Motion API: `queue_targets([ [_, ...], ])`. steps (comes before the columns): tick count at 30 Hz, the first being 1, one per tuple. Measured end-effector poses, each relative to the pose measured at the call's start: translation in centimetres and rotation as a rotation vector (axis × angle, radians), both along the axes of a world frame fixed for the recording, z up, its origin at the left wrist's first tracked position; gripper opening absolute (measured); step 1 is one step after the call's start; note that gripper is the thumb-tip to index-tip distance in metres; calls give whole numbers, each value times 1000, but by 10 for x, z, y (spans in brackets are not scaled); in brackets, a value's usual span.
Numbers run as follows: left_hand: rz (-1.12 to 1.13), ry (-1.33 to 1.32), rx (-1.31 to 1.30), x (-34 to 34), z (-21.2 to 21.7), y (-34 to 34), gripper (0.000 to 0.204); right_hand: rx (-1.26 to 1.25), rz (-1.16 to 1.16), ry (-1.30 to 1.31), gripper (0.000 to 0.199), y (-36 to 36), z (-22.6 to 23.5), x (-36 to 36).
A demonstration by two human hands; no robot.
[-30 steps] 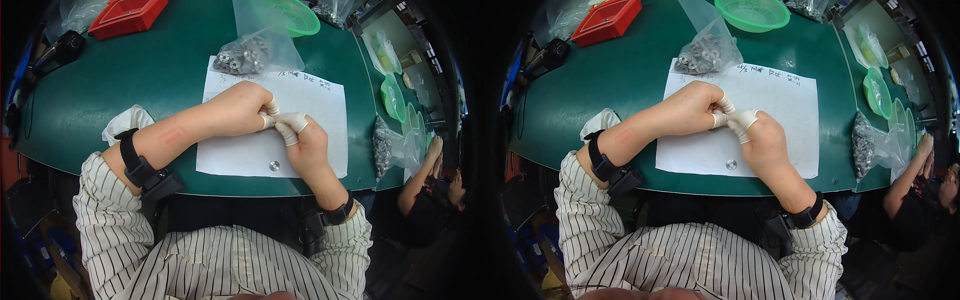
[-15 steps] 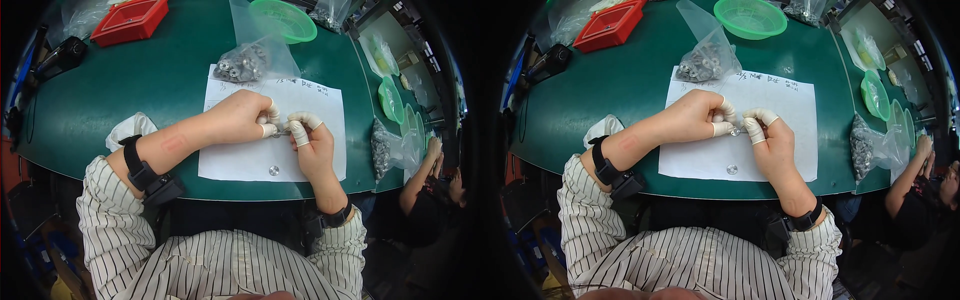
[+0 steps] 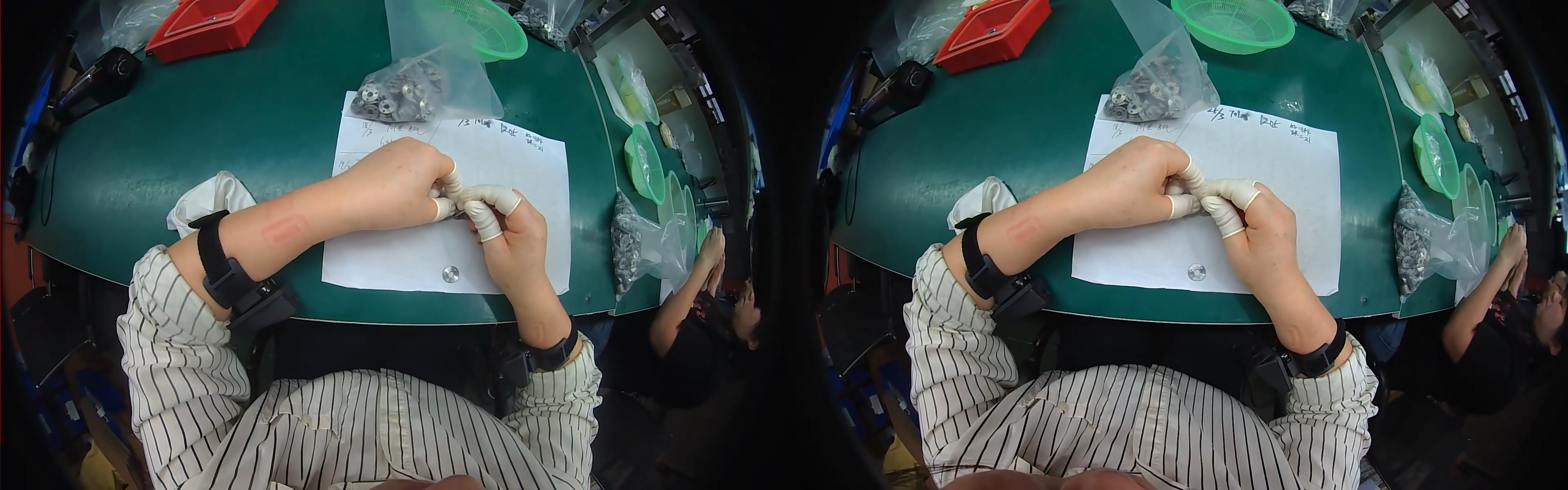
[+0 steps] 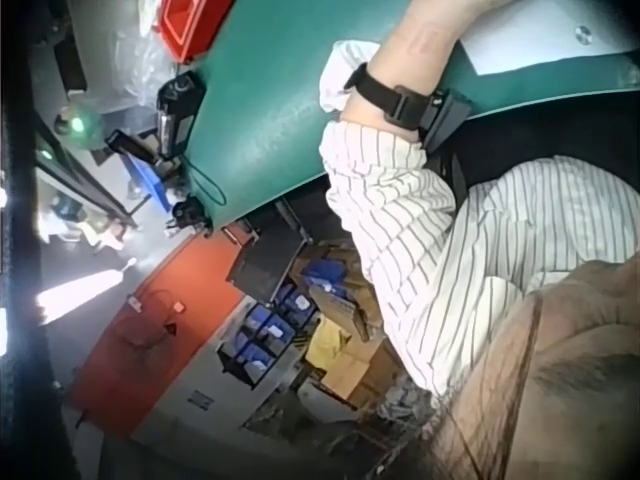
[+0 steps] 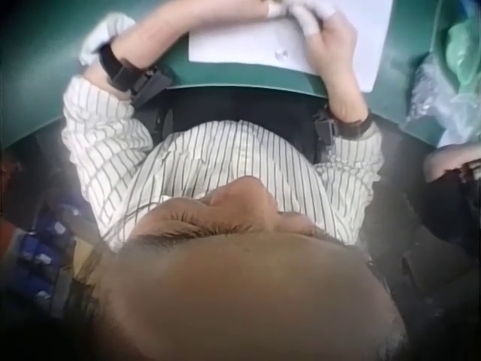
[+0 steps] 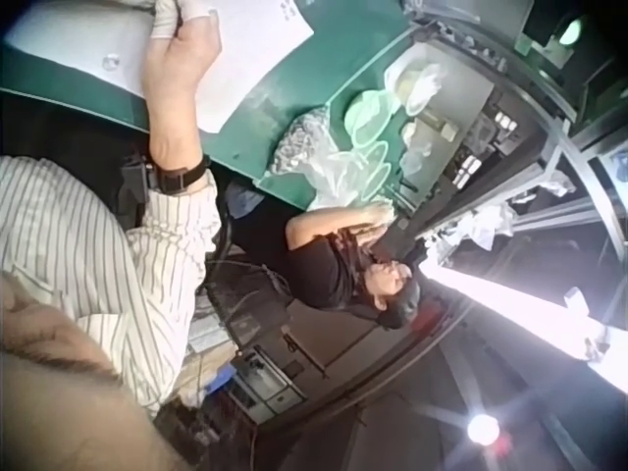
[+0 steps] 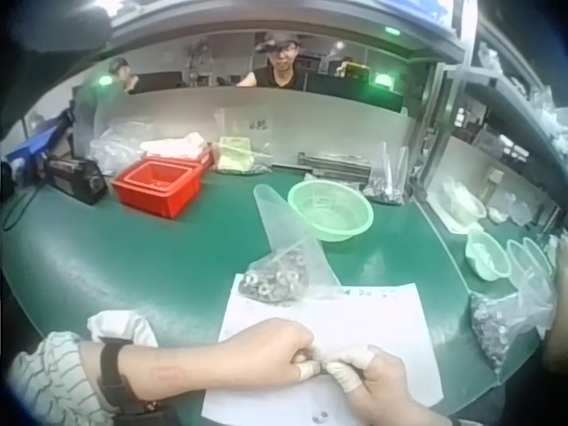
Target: Packing small metal components into small plastic zip-lock bags at a workstation.
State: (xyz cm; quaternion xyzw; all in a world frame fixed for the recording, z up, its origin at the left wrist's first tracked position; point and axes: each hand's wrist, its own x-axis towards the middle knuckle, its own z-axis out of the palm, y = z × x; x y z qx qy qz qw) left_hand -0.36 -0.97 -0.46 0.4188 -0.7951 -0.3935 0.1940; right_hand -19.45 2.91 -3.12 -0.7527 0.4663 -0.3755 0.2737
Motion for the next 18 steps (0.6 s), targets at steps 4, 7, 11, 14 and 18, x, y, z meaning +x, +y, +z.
queue_targets([
  [4,-5,95,-15,1,-8,-2,15,-108,-2,114,7,1,6,3],
  [7,-8,84,2,1,-10,-4,15,-240,72,165,7,-2,7,5],
  [11,-12,56,24,2,-9,-4,15,-356,138,211,7,0,3,6],
  [14,-14,47,32,2,-8,-3,16,-348,134,223,7,2,5,7],
  [18,-14,54,34,3,-7,-2,16,-267,84,211,6,2,5,7],
])
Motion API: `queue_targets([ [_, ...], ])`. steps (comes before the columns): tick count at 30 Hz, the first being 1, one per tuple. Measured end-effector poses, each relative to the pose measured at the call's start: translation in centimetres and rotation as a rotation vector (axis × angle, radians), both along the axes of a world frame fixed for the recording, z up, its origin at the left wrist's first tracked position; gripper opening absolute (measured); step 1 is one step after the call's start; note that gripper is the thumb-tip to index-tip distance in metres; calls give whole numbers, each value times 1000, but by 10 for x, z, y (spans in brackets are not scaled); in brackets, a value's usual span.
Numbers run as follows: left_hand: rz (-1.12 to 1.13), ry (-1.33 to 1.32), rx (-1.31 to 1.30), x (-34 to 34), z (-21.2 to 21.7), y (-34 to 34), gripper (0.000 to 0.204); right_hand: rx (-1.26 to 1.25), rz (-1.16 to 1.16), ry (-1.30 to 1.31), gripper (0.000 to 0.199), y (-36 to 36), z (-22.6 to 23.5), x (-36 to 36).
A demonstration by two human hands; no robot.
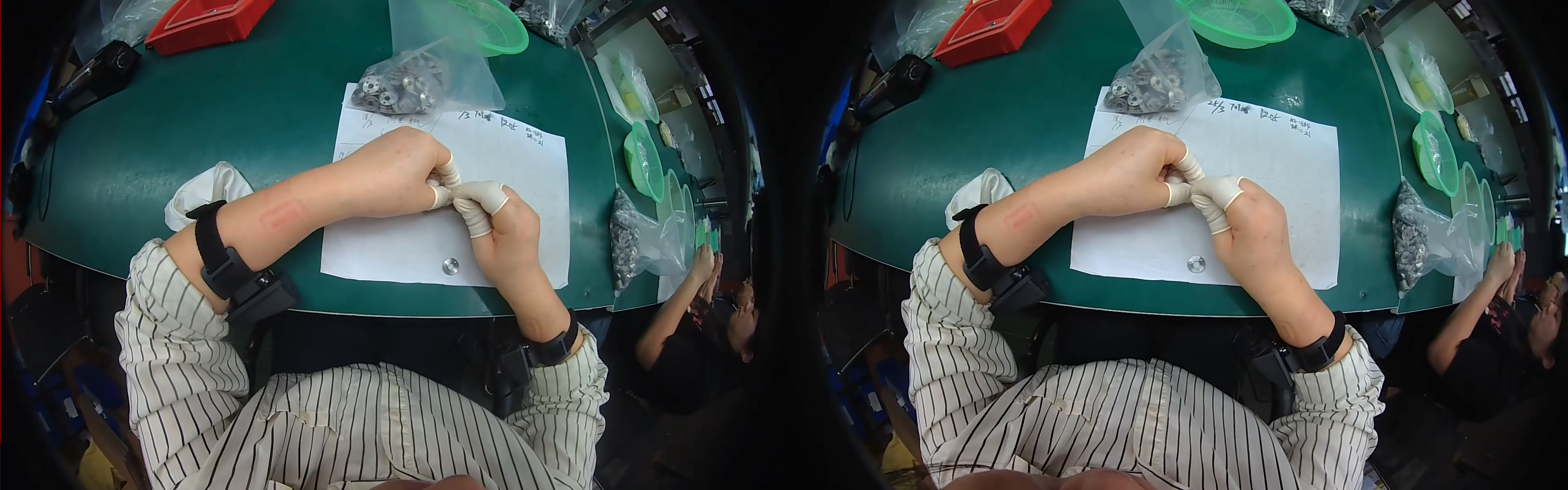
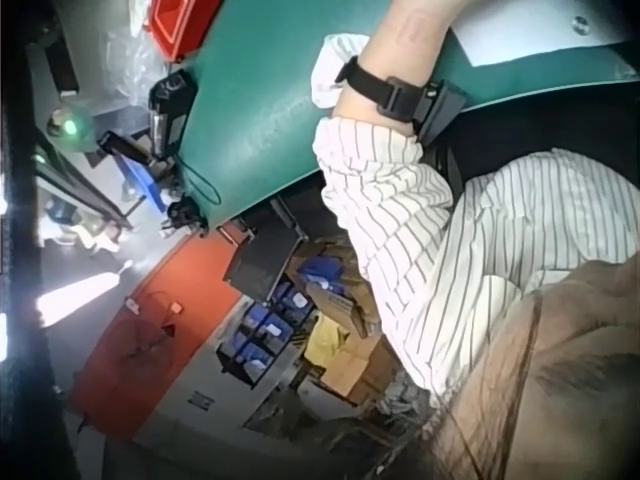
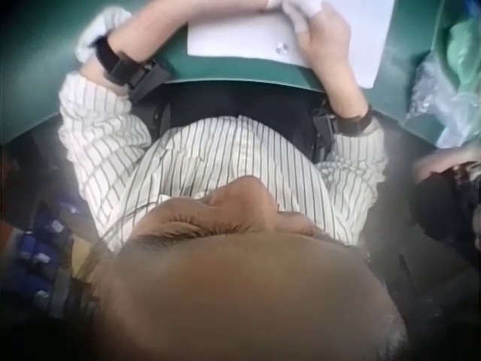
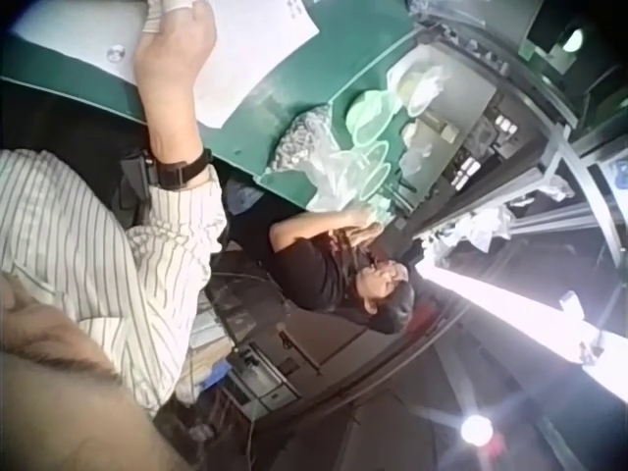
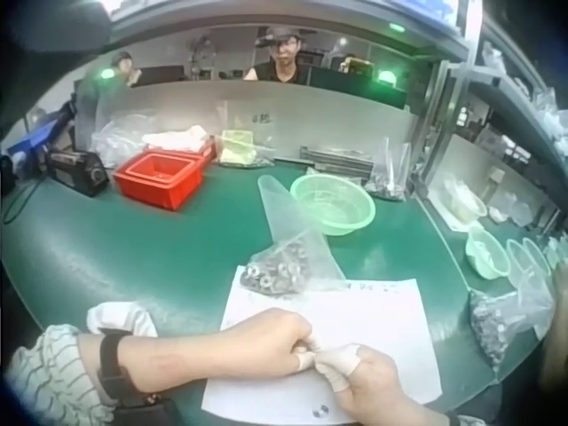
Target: Packing small metal components into small plastic zip-lock bags at a workstation.
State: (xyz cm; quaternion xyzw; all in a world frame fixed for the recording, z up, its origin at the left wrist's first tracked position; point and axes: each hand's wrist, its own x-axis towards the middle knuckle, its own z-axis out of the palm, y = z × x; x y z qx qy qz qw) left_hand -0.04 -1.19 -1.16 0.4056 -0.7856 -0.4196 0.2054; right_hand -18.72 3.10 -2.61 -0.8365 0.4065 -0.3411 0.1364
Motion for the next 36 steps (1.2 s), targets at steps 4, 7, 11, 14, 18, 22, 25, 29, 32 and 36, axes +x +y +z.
queue_targets([
  [4,3,15,0,-1,-2,-1,16,44,-25,-36,6,-1,0,0],
  [7,4,18,-8,0,-2,-1,15,73,-32,-74,6,0,-1,1],
  [11,-9,-5,-33,-1,0,-3,15,27,3,-66,8,-2,-2,-5],
  [14,56,129,198,-3,4,-2,13,560,-107,-527,11,1,2,-12],
  [18,65,194,234,-1,2,0,13,871,-48,-1138,14,-12,13,-21],
  [22,46,170,253,0,0,-1,14,1068,-26,-1411,17,-18,7,-31],
  [25,38,175,262,2,0,-1,13,1101,-10,-1489,17,-21,6,-33],
  [29,18,182,226,1,-2,-3,12,1137,8,-1635,18,-22,7,-38],
  [32,18,177,190,4,-1,-2,12,1164,64,-1714,17,-25,3,-40],
  [36,10,171,138,4,-5,-3,13,1183,154,-1799,16,-27,3,-43],
])
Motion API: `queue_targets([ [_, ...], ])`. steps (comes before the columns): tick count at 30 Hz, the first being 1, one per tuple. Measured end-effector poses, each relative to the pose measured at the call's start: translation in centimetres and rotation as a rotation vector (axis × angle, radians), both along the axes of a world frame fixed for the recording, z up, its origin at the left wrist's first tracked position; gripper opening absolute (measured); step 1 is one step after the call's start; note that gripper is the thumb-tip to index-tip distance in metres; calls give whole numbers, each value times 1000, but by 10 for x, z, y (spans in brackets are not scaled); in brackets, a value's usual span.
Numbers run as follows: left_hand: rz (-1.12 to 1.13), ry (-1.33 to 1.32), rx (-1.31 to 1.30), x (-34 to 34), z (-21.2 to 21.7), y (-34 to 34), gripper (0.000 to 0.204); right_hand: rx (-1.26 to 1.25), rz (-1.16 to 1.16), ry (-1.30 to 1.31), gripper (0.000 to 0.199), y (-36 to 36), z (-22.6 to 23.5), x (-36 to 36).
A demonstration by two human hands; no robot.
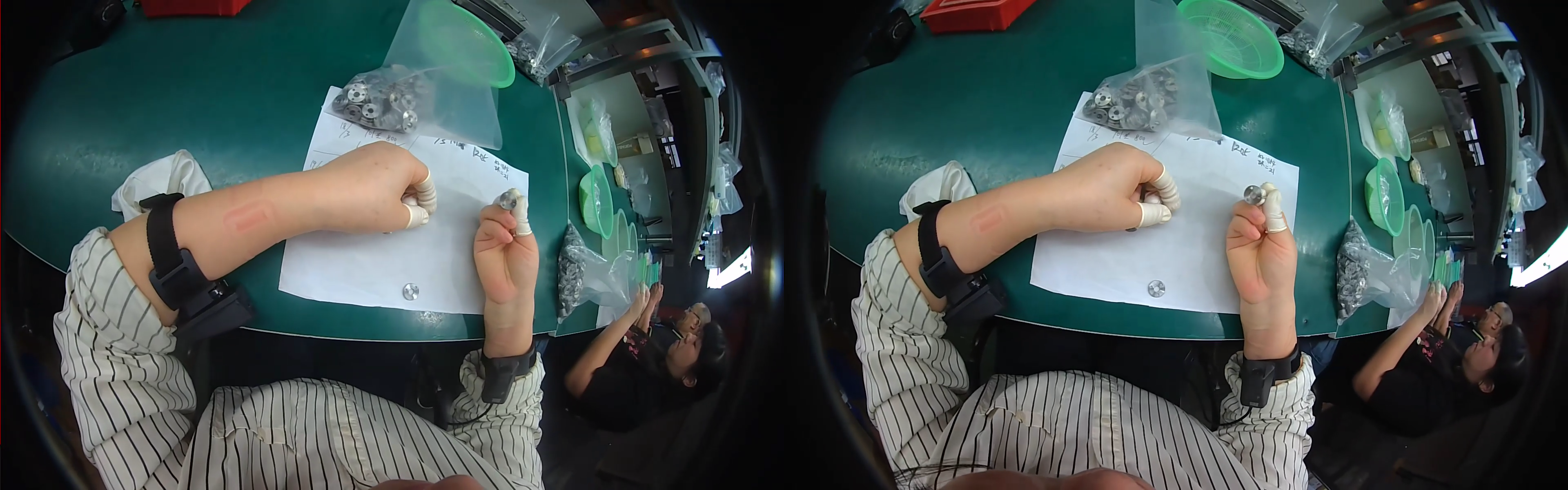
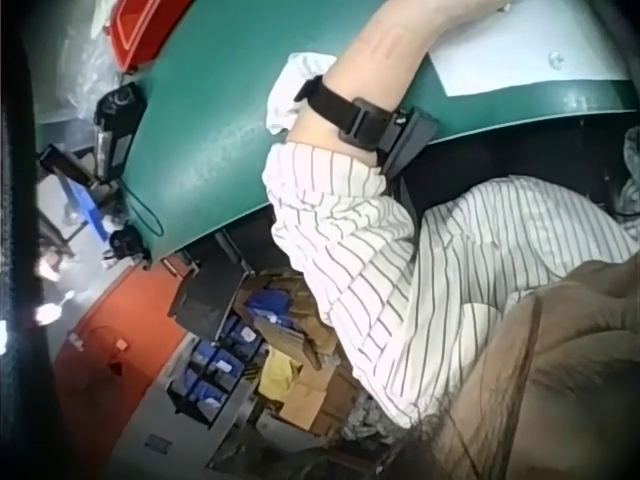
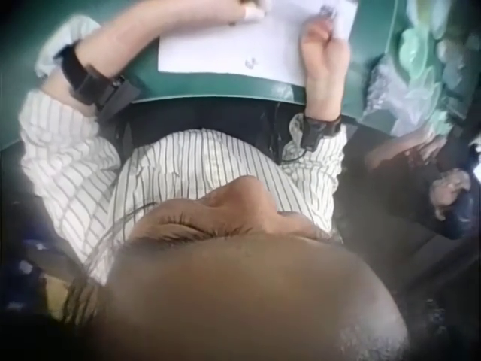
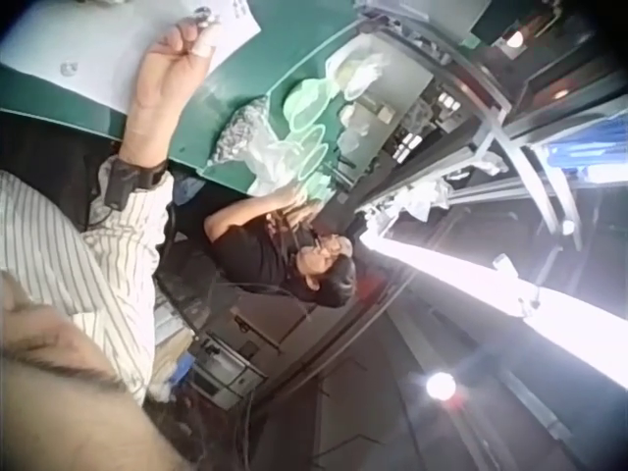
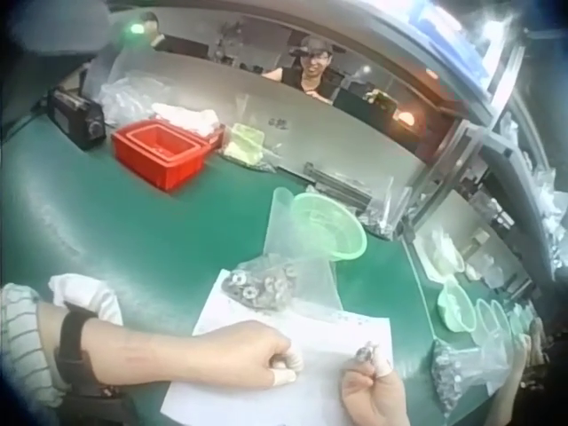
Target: Packing small metal components into small plastic zip-lock bags at a workstation.
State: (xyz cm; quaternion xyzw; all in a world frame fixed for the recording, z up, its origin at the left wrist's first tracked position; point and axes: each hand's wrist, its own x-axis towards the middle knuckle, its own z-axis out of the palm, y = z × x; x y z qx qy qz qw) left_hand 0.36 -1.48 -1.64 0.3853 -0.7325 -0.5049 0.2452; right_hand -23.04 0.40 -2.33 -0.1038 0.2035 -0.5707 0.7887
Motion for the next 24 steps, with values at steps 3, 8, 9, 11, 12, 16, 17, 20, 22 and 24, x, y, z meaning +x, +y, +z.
queue_targets([
  [3,8,10,-46,0,-3,1,14,12,-10,-51,15,0,1,-3],
  [8,0,12,-71,-1,-4,2,14,17,-38,-60,16,-1,-3,-8],
  [9,1,8,-74,-1,-3,2,14,23,-46,-56,16,-1,-2,-7],
  [11,0,5,-77,-1,-3,1,14,28,-55,-51,16,-2,-2,-7],
  [12,-1,5,-81,-1,-4,0,15,24,-56,-47,16,-2,-2,-7],
  [16,-4,1,-90,0,-3,-3,15,19,-68,-48,15,-4,0,-4],
  [17,-4,2,-89,0,-3,-3,16,26,-79,-54,14,-4,2,-3],
  [20,7,-4,-117,-2,-3,-2,17,13,-82,-16,14,-4,6,0],
  [22,11,8,-157,-1,-9,-4,18,-15,-87,98,13,-4,5,2],
  [24,-11,-15,-98,-1,-3,-3,23,-106,-66,261,13,2,8,5],
])
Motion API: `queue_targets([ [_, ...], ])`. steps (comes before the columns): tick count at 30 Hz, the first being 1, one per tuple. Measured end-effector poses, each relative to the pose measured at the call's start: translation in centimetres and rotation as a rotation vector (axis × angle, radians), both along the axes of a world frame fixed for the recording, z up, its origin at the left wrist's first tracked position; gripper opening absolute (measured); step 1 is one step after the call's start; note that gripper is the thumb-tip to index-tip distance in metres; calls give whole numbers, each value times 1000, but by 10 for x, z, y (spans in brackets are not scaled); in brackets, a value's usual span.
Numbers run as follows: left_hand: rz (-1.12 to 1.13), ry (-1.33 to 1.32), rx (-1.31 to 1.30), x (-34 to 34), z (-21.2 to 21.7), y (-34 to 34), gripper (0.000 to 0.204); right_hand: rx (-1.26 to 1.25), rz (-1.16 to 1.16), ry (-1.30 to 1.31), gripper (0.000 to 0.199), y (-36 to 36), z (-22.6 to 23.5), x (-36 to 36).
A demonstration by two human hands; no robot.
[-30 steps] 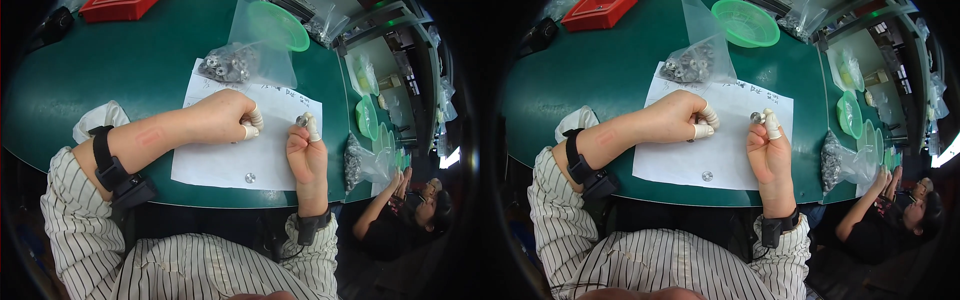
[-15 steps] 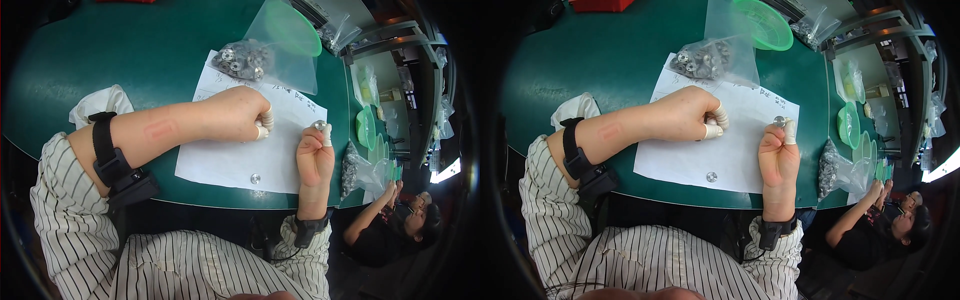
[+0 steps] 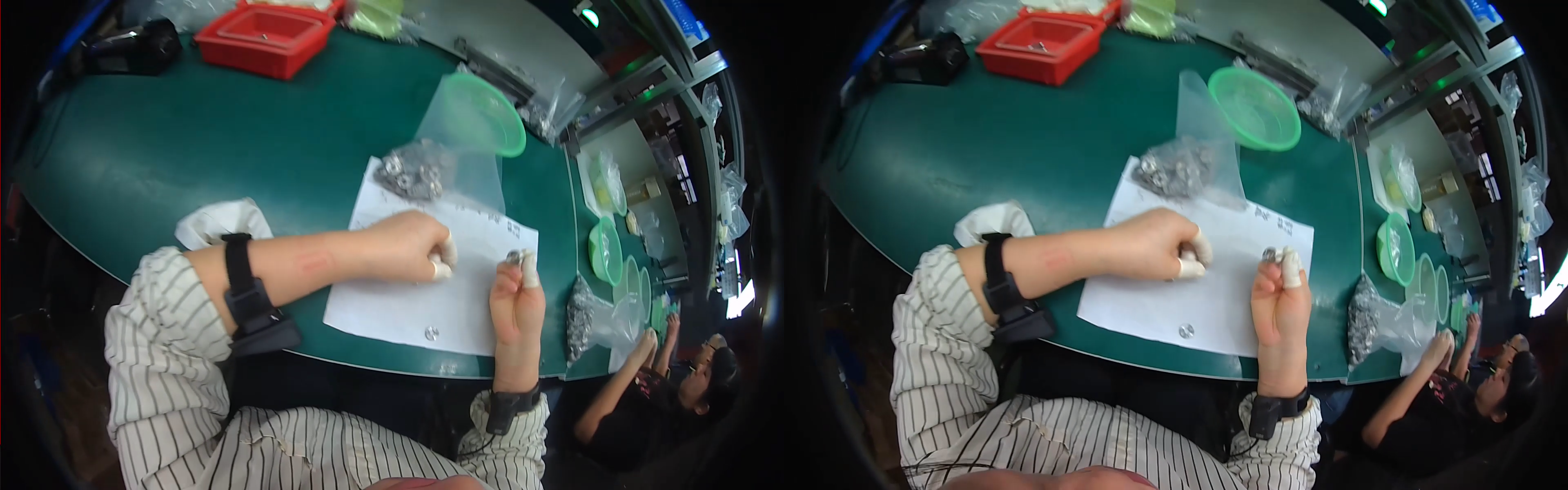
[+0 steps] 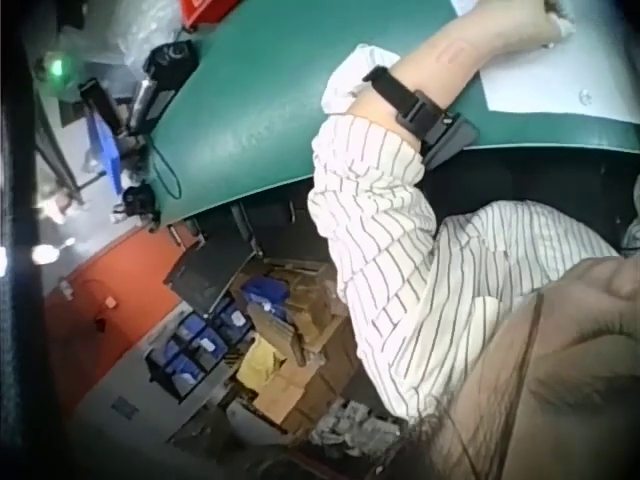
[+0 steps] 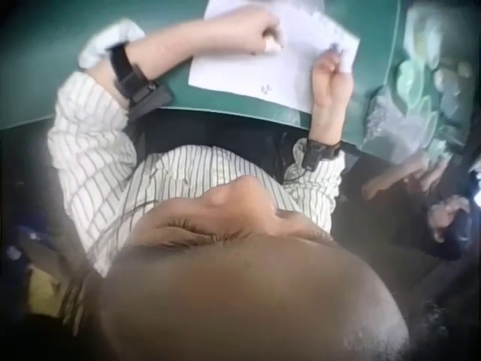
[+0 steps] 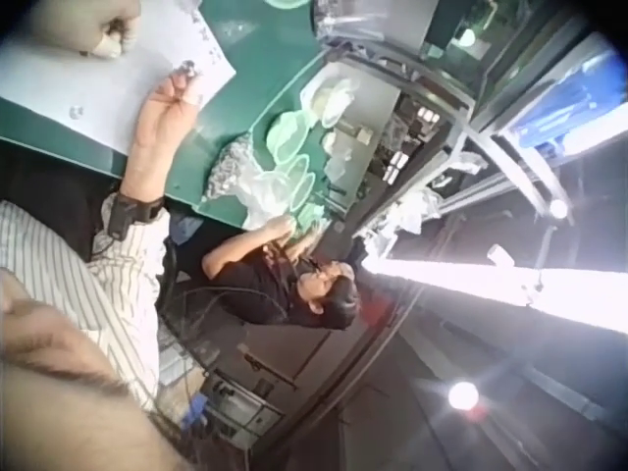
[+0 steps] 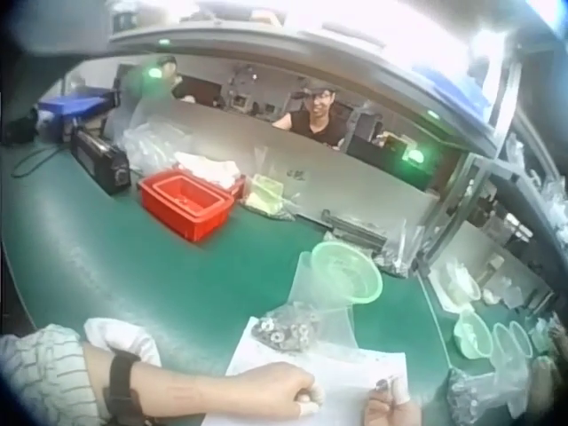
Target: Packing small metal components into small plastic zip-lock bags at a workstation.
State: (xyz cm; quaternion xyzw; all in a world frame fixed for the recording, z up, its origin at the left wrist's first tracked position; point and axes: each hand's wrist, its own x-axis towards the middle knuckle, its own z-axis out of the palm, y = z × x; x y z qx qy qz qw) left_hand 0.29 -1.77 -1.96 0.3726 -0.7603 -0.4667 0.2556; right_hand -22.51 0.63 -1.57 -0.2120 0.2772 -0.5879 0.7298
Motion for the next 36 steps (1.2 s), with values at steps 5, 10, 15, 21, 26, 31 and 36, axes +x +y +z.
queue_targets([
  [5,1,227,401,-3,18,12,43,-123,49,381,14,14,4,18],
  [10,-79,421,344,-12,5,11,39,-158,143,431,14,15,-2,17],
  [15,-80,486,409,-6,4,8,24,-175,126,444,11,14,-7,14],
  [21,-101,445,492,-4,12,9,20,-76,173,303,16,8,-6,13],
  [26,-154,565,466,-9,0,12,19,-40,224,327,16,11,-3,12],
  [31,-167,555,513,-5,7,11,17,-70,288,377,15,12,-2,14],
  [36,-162,600,587,-1,17,12,16,-138,334,427,16,12,-5,15],
])
